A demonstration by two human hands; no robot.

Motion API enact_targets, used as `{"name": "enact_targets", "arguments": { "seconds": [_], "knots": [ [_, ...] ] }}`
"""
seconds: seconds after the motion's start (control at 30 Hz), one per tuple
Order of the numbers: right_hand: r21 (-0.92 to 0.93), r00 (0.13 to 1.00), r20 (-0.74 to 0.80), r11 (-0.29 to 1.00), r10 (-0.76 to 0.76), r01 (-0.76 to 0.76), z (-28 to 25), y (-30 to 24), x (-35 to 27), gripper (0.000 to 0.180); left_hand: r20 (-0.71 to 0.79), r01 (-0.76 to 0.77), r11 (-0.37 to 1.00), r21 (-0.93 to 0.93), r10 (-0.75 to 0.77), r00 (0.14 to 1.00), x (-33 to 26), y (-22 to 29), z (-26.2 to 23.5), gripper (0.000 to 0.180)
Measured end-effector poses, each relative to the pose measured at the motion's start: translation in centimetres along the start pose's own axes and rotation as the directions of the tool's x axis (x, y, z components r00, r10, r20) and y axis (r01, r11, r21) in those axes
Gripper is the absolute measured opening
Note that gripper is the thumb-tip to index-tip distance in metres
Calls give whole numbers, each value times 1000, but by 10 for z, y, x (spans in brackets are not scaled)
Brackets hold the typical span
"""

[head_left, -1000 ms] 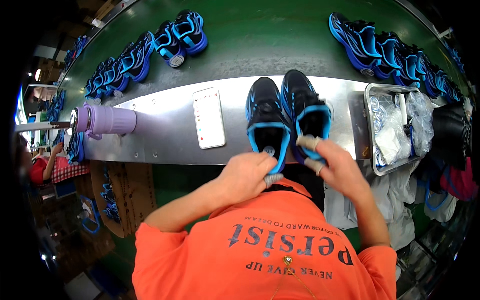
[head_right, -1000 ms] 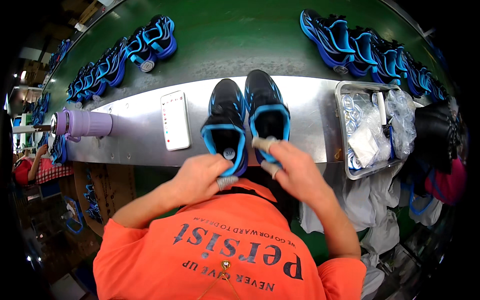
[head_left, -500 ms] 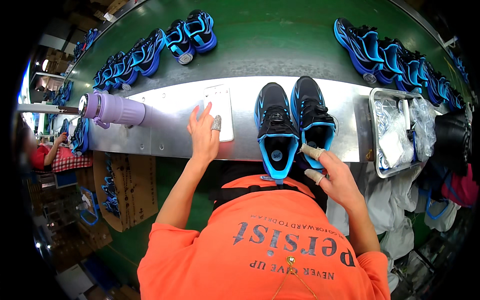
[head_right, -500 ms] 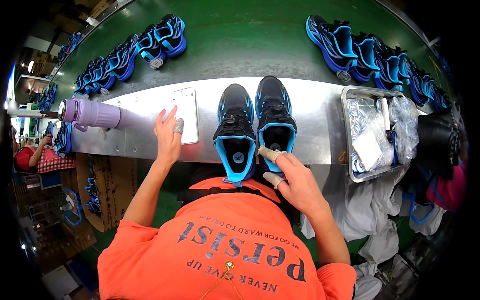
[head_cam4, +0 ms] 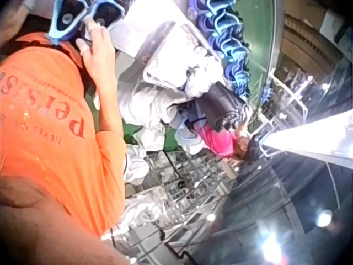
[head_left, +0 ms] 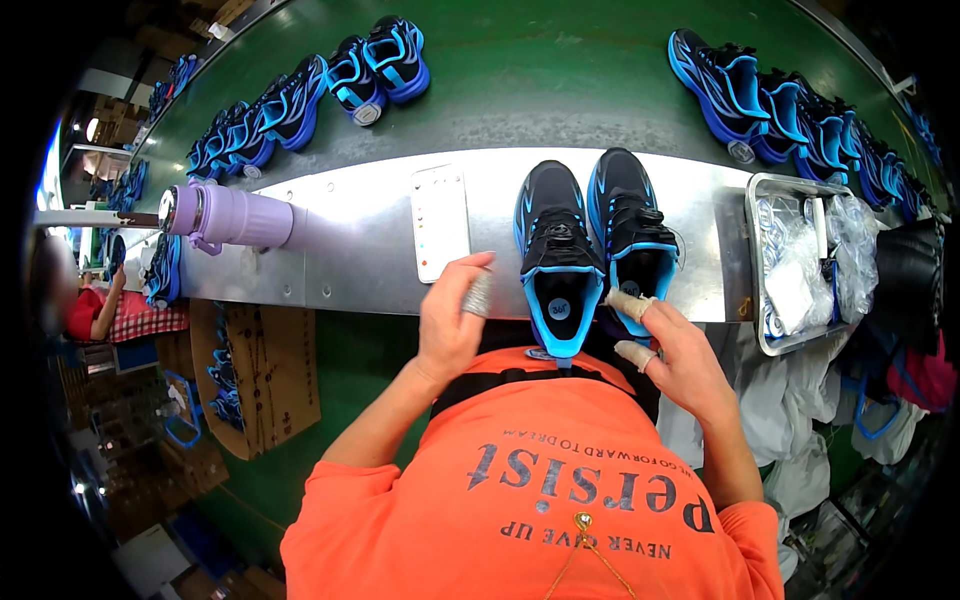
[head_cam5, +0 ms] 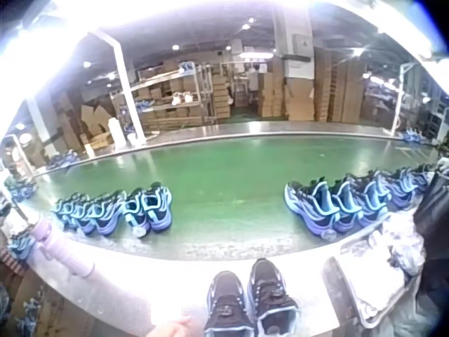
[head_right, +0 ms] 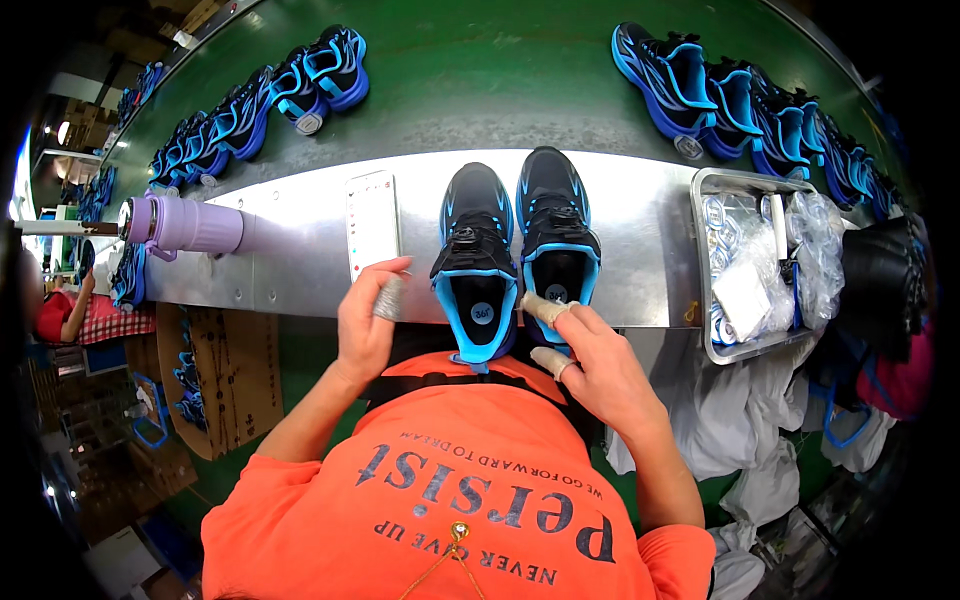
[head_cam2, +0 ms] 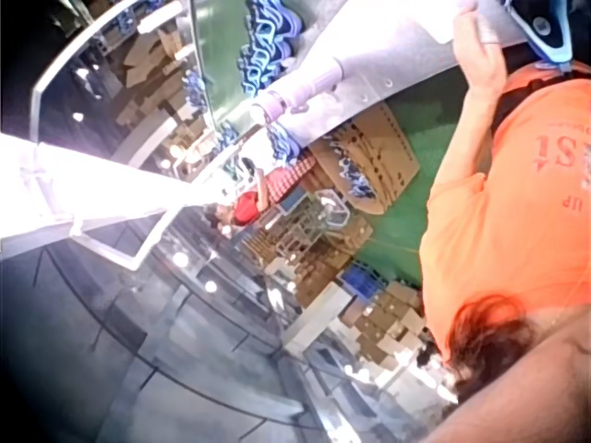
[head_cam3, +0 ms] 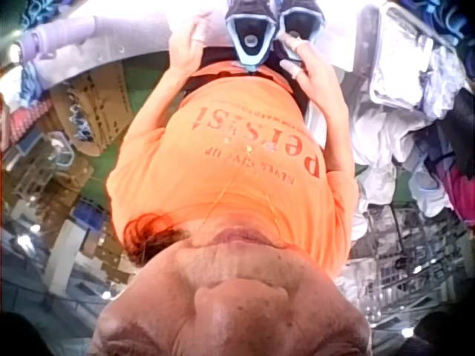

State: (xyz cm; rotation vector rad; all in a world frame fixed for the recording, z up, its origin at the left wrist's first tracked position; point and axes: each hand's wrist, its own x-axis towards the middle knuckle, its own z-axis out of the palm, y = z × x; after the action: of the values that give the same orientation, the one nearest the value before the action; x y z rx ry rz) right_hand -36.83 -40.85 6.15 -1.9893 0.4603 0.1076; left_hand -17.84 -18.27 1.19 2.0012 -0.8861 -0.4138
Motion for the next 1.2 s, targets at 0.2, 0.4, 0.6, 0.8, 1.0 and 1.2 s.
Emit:
{"name": "enact_targets", "arguments": {
  "seconds": [0.2, 0.4, 0.6, 0.8, 1.0, 1.2],
  "knots": [
    [-29, 980, -189, 997, 64, -71, -34, -12, 1, 43, -86, -146, 988, 51, 150, 985, 32, 52, 34, 59],
    [-149, 923, -327, 976, -202, 161, -17, 7, 40, 57, 163, -204, 966, 160, 178, 971, 59, 49, 39, 51],
    [-86, 943, -302, 990, -136, 115, -15, 2, 38, 53, 72, -200, 972, 124, 193, 979, 28, 47, 24, 59],
    [-73, 937, -319, 990, -141, 124, -16, 5, 36, 51, -172, 62, 899, 434, 16, 985, -27, -38, 5, 22],
    [-160, 909, -373, 977, -189, 137, -11, 2, 31, 45, -121, 89, 848, 523, -29, 992, -23, -55, 1, 14],
    [-68, 908, -412, 996, -73, 49, -23, -5, 11, 46, -120, 67, 875, 479, -10, 993, -25, -49, 0, 35]
  ]
}}
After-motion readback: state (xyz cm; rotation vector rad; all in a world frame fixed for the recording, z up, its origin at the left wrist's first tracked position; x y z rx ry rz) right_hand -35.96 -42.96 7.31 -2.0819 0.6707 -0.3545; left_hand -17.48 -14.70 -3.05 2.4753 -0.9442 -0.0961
